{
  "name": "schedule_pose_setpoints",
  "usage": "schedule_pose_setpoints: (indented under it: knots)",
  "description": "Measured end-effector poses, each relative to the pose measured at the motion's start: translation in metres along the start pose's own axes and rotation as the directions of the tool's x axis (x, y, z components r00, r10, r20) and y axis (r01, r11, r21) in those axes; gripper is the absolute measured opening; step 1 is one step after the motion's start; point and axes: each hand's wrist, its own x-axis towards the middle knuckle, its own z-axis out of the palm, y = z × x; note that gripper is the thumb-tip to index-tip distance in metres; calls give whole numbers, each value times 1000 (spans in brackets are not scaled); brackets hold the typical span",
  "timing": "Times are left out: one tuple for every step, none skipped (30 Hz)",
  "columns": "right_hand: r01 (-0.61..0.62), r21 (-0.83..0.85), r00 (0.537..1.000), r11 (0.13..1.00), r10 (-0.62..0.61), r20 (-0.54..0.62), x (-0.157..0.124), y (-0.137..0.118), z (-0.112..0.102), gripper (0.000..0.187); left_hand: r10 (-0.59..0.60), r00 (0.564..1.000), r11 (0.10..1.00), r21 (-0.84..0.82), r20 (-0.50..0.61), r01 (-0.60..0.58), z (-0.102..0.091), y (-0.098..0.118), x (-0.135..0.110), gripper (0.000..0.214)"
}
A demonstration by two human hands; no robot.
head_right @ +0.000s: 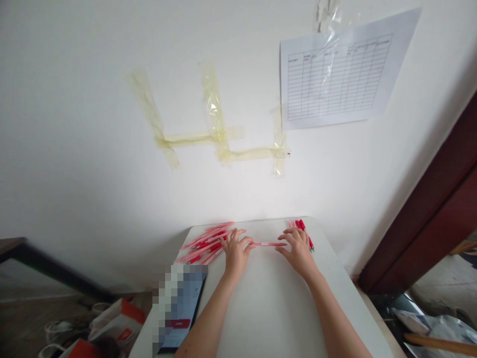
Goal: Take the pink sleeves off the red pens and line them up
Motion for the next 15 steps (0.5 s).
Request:
schedule_pose_setpoints:
  knots:
    - [5, 2, 1000, 1000, -5, 2, 0, 0, 0, 27, -1, 1000, 1000, 0, 2, 1, 0, 0, 0, 6]
    - [11, 4, 1000, 1000, -11, 8, 0, 0, 0, 24, -3, 1000, 1000, -1, 3, 3, 0, 0, 0, 6]
    - [16, 6, 1000, 1000, -16, 14, 0, 0, 0, 23, -6, 1000, 1000, -3, 4, 6, 0, 0, 0, 5]
    - [19, 7, 1000, 1000, -19, 22, 1, 0, -1, 23, -7, 1000, 1000, -4, 5, 7, -1, 1, 0, 5]
    - [20, 6, 999, 1000, -20, 26, 1, 0, -1, 23, -8, 1000, 1000, -4, 5, 8, -1, 1, 0, 5]
    - [19, 5, 1000, 1000, -19, 25, 1, -1, -1, 24, -7, 1000, 1000, -2, 5, 7, -1, 1, 0, 6]
    - [19, 2, 1000, 1000, -19, 23, 1, -1, -1, 26, -6, 1000, 1000, 1, 6, 6, -2, 1, 0, 7]
    - [20, 0, 1000, 1000, -20, 20, 2, -1, 0, 27, -6, 1000, 1000, 4, 9, 6, -2, 2, 0, 7]
    - [22, -4, 1000, 1000, -22, 18, 2, -2, 0, 29, -8, 1000, 1000, 7, 14, 8, -2, 2, 0, 6]
    - [25, -8, 1000, 1000, -25, 17, 2, -2, 0, 31, -11, 1000, 1000, 8, 20, 11, -2, 2, 0, 6]
    - [27, -14, 999, 1000, -27, 17, 2, -2, 1, 32, -15, 1000, 1000, 8, 24, 15, -2, 2, 0, 5]
    - [29, -20, 999, 999, -29, 19, 2, -2, 1, 33, -19, 999, 1000, 6, 27, 18, -2, 2, 1, 4]
    - [31, -25, 999, 999, -30, 21, 2, -2, 1, 34, -21, 999, 1000, 5, 27, 21, -2, 2, 1, 4]
    - [30, -28, 999, 999, -30, 21, 2, -2, 1, 34, -19, 1000, 1000, 6, 24, 19, -2, 2, 1, 4]
    - [28, -28, 999, 999, -28, 19, 1, -2, 0, 32, -17, 1000, 1000, 7, 17, 16, -2, 2, 1, 5]
